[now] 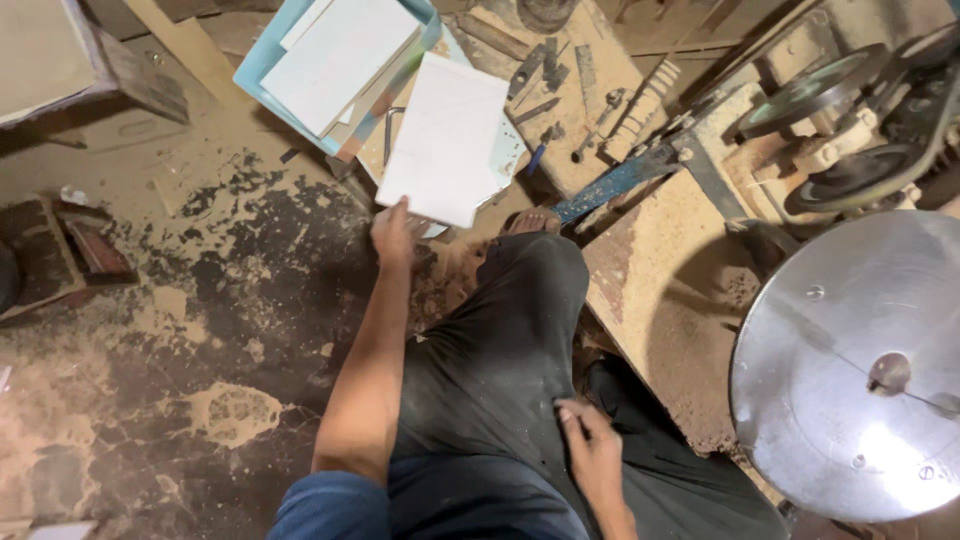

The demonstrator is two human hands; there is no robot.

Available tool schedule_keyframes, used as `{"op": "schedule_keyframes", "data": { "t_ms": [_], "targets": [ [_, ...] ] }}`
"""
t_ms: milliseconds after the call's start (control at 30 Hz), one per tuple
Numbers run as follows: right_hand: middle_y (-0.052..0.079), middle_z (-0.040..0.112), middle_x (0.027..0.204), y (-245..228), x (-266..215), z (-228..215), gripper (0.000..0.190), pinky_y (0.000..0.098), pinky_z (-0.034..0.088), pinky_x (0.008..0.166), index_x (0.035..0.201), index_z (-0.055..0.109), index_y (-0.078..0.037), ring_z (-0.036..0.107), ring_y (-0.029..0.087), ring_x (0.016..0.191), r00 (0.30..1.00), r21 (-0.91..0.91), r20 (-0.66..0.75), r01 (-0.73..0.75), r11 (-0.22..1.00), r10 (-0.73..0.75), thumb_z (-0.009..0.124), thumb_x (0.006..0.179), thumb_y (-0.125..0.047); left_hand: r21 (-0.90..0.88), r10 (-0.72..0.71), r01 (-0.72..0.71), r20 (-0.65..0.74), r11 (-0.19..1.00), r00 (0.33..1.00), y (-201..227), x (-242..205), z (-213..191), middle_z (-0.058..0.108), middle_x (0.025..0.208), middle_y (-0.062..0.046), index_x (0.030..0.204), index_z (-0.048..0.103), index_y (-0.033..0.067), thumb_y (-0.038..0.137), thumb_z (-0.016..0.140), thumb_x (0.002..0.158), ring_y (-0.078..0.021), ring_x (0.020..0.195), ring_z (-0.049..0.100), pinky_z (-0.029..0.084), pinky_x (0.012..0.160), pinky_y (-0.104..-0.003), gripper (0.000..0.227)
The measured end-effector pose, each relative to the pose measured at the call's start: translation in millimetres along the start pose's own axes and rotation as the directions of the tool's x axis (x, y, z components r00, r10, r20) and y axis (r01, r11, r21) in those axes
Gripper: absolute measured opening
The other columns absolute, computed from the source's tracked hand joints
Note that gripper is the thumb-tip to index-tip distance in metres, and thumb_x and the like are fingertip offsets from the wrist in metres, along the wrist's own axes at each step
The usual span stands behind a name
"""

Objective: The person sits on the floor and uses a vertical bandsaw to cut white rectangular plates along marked lines. They hold the plates with both hands, guide them through the blade, and then place the cut pieces into a nearby container.

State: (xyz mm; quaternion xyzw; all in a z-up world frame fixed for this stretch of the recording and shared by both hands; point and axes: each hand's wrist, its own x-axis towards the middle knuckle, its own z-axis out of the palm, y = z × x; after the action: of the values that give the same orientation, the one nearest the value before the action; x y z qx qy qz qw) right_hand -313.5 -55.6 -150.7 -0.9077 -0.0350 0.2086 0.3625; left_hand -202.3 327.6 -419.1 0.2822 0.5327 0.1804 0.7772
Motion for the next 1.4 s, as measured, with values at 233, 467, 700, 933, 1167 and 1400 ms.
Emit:
{"op": "schedule_keyframes", "data": {
  "t_ms": [233, 467, 700, 933, 1167, 1400],
  "targets": [
    [0.015, 0.069, 0.130, -47.1, 123.3, -22.5, 0.052, 0.0393, 0.047, 0.106, 0.134, 0.066, -0.004, 0.063, 0.025, 0.121, 0.977, 0.103, -0.212, 0.029, 0.994, -0.006, 0.057, 0.102, -0.044, 0.060, -0.086, 0.082, 0.073, 0.995, 0.994, 52.7, -138.2, 79.4, 0.061, 0.120, -0.020, 0.140, 0.034, 0.0066, 0.008, 0.062, 0.091, -0.0374, 0.091, 0.073, 0.065, 0.063, -0.035, 0.057],
    [0.023, 0.062, 0.134, -122.6, 202.2, -12.2, 0.058, 0.0362, 0.057, 0.095, 0.145, 0.044, 0.007, 0.065, 0.025, 0.114, 0.992, 0.675, -0.034, -0.068, 0.734, 0.123, 0.062, 0.101, -0.026, 0.304, -0.154, -0.053, 0.616, 0.951, 0.773, 85.7, -243.7, 85.1, 0.061, 0.131, -0.032, 0.139, 0.037, -0.0130, 0.031, 0.059, 0.097, -0.0365, 0.111, 0.073, 0.063, 0.096, -0.042, 0.065],
    [0.023, 0.067, 0.124, -122.6, 175.9, -14.5, 0.048, 0.0340, 0.054, 0.085, 0.137, 0.057, 0.010, 0.065, 0.023, 0.103, 0.944, 0.603, -0.122, -0.174, 0.778, 0.306, 0.064, 0.101, -0.020, 0.388, -0.017, -0.750, 0.893, 0.535, 0.450, 44.2, -79.4, 43.3, 0.063, 0.138, -0.022, 0.140, 0.053, 0.0037, 0.042, 0.061, 0.102, -0.0362, 0.125, 0.064, 0.054, 0.105, -0.046, 0.054],
    [0.019, 0.068, 0.126, -116.0, 130.1, -23.0, 0.050, 0.0346, 0.054, 0.094, 0.139, 0.053, 0.009, 0.067, 0.023, 0.110, 0.939, 0.635, -0.050, -0.232, 0.737, 0.340, 0.065, 0.095, -0.014, 0.653, 0.290, -0.676, 0.758, -0.342, 0.584, 15.2, 39.5, 44.7, 0.036, 0.162, -0.019, 0.152, 0.044, 0.0105, 0.063, 0.070, 0.090, -0.0367, 0.149, 0.031, 0.021, 0.118, -0.067, 0.085],
    [0.019, 0.072, 0.117, -42.1, 42.5, -37.2, 0.053, 0.0341, 0.052, 0.088, 0.139, 0.057, 0.007, 0.066, 0.021, 0.101, 0.958, 0.497, 0.012, -0.256, 0.829, 0.288, 0.069, 0.093, -0.015, 0.646, -0.102, -0.567, 0.609, -0.511, 0.787, 37.8, 7.7, 77.3, -0.002, 0.167, -0.025, 0.163, 0.000, 0.0204, 0.079, 0.080, 0.060, -0.0441, 0.154, 0.006, 0.010, 0.110, -0.081, 0.143],
    [0.008, 0.073, 0.118, 14.7, 15.4, -78.6, 0.044, 0.0296, 0.050, 0.094, 0.132, 0.061, 0.006, 0.064, 0.014, 0.106, 0.973, 0.309, 0.152, -0.215, 0.926, 0.175, 0.065, 0.095, -0.019, 0.706, 0.052, -0.706, 0.708, -0.050, 0.704, 70.1, -22.1, 56.0, 0.018, 0.168, -0.028, 0.165, 0.009, 0.0061, 0.062, 0.087, 0.066, -0.0487, 0.153, 0.015, 0.024, 0.122, -0.055, 0.138]
  ]
}}
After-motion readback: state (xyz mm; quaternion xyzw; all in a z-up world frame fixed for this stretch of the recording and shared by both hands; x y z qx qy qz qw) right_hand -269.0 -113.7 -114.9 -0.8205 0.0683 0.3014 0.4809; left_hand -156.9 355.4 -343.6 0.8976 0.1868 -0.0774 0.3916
